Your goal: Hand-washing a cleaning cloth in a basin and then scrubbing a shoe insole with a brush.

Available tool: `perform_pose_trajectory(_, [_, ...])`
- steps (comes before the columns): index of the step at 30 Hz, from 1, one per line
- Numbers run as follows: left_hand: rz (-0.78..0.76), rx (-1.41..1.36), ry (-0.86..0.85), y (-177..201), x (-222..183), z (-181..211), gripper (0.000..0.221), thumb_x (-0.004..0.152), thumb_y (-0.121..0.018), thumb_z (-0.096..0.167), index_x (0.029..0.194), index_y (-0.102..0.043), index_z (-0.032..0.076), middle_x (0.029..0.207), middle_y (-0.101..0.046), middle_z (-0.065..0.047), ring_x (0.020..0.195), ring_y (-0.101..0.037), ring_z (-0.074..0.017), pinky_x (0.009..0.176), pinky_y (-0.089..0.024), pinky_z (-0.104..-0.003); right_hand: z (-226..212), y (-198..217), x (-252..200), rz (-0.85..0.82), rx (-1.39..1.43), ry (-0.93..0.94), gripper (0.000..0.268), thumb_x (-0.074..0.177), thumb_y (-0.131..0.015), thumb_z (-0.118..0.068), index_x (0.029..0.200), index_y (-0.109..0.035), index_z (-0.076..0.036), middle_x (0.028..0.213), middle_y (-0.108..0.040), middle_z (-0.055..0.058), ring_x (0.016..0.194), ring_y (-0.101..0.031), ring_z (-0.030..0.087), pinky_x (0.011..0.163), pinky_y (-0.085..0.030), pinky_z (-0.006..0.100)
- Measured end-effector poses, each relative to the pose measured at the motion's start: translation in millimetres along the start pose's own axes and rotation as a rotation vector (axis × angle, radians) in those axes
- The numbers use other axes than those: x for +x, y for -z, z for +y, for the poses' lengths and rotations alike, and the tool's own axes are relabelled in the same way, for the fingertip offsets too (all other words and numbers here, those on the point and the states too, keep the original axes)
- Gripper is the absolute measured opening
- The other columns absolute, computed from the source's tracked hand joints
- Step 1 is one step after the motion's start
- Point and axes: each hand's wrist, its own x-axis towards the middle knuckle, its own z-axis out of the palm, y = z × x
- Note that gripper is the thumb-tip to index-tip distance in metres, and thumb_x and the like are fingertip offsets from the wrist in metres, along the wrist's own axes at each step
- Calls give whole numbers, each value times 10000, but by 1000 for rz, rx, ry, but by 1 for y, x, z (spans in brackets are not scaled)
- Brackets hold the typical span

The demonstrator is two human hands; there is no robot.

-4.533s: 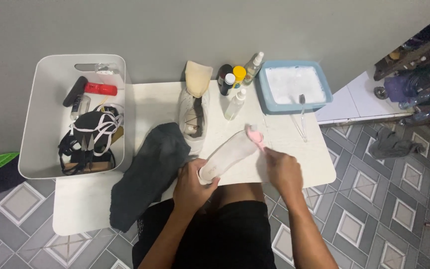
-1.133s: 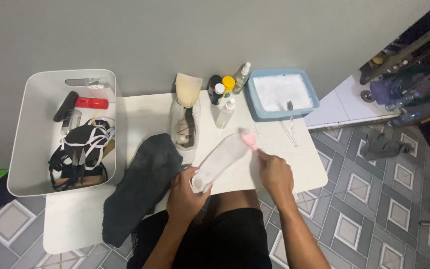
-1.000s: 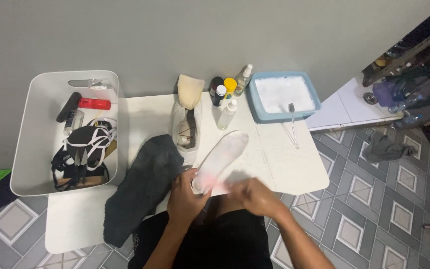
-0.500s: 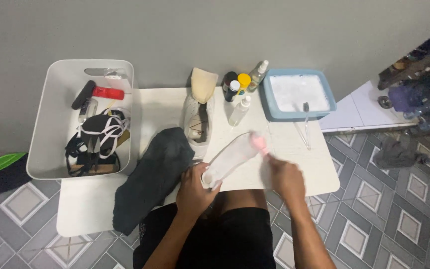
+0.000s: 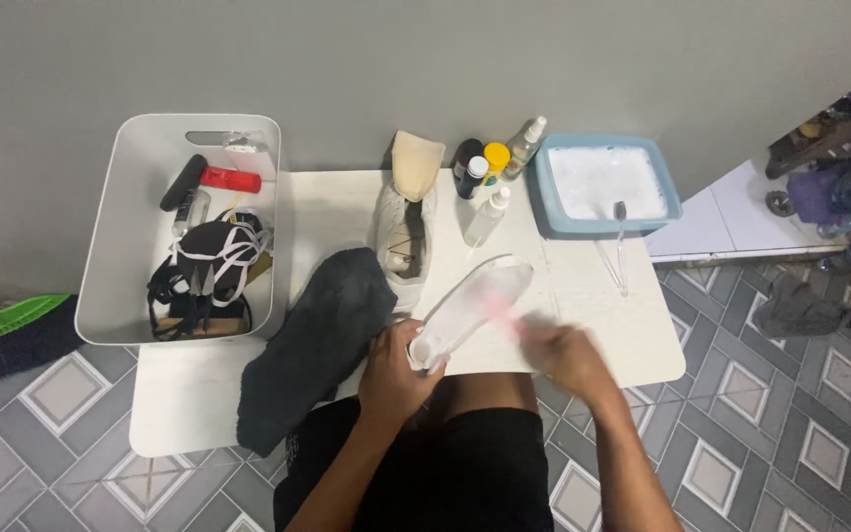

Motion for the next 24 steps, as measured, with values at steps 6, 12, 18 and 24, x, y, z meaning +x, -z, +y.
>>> perform_pose_trajectory(6, [24, -41, -6, -7, -2, -5, 635, 662, -902, 251, 1177, -570, 84, 1079, -703, -96, 955, -713, -314, 859, -524, -440, -33, -13, -15, 94, -154, -183, 330, 913, -583, -251, 1123, -837, -249, 997, -801, 209, 1036, -728, 478, 904, -586, 536])
perform_pose_trajectory(12, [33, -6, 1, 0, 3, 5, 597, 669, -906, 235, 1157, -588, 101, 1063, -712, -59, 943, -724, -270, 854, -532, -411, -2, 4, -6, 391, -304, -307, 389, 1003, -466, -390, 1317, -691, -433, 1056, -787, 173, 1063, -723, 434, 917, -566, 571])
perform_pose_trajectory(18, [33, 2, -10, -2, 0, -1, 604, 678, -905, 293, 1155, -579, 115, 1071, -704, -46, 955, -721, -263, 867, -531, -390, 4, 4, 2, 111, -72, -113, 368, 863, -573, -136, 1137, -818, -139, 1048, -785, 255, 1072, -677, 555, 946, -534, 608])
perform_pose_trajectory(24, [26, 8, 9, -1, 0, -1, 578, 692, -906, 313, 1125, -580, 111, 1073, -715, -55, 947, -729, -260, 866, -542, -401, -33, -18, -17, -18, -164, -108, 262, 950, -603, -190, 987, -835, -73, 711, -755, 238, 714, -760, 405, 746, -602, 452])
